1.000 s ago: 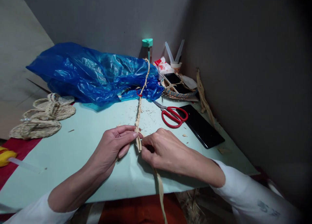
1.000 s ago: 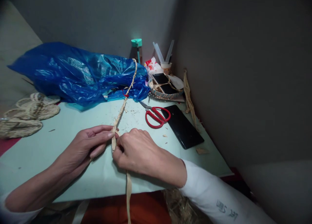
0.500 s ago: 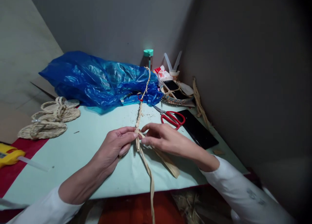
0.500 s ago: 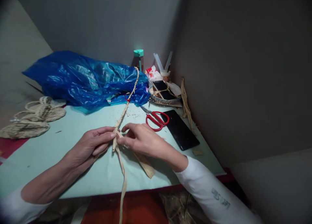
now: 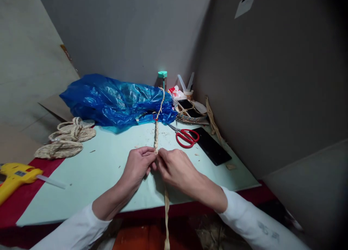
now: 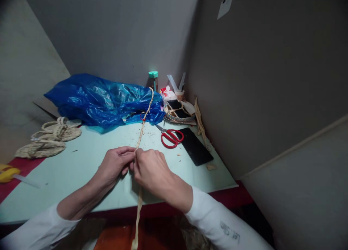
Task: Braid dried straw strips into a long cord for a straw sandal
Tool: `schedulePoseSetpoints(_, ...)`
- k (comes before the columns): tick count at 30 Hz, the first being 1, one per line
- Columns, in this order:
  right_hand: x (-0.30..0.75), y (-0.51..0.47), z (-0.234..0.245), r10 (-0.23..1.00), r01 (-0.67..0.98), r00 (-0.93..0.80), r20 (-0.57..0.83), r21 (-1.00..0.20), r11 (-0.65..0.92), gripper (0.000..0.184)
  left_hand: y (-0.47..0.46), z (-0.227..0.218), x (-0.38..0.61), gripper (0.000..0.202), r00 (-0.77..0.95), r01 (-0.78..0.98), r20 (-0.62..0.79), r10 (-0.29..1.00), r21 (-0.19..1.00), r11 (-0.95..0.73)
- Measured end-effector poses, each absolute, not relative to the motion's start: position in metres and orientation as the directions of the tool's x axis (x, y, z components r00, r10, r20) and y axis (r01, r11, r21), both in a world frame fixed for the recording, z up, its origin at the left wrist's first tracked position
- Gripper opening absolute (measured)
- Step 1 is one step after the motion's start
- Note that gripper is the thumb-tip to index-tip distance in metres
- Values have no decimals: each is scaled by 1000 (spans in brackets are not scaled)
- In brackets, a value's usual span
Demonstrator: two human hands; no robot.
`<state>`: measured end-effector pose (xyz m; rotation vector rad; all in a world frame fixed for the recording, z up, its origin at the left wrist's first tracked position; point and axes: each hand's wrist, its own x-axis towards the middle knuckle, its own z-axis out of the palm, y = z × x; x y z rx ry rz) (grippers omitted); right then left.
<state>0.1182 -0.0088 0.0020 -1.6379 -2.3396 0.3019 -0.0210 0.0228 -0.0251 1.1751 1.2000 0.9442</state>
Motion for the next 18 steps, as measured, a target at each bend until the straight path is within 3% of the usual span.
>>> schedulePoseSetpoints(5,89,-25,-1,947,949,-316,63,7,316,24,19,-28,-20,16,147,-76,-162,976,982,175)
schedulePoseSetpoints(11,74,-41,-17,889,910,-391,240,248,333,34,18,-24,-25,21,228,-212,-238,944,934,287)
schedulePoseSetpoints(13,74,-46,-17,875,907,-401,271,252,338,33,18,-22,-27,24,251,-224,-253,934,924,310)
schedulePoseSetpoints(15,79,-46,-12,855,891,-452,254,171,420,30,18,-20,-29,24,251,-217,-259,933,924,315)
schedulePoseSetpoints(18,97,-37,3,865,859,-445,232,-162,485,24,19,-19,-35,20,282,-229,-242,928,923,310)
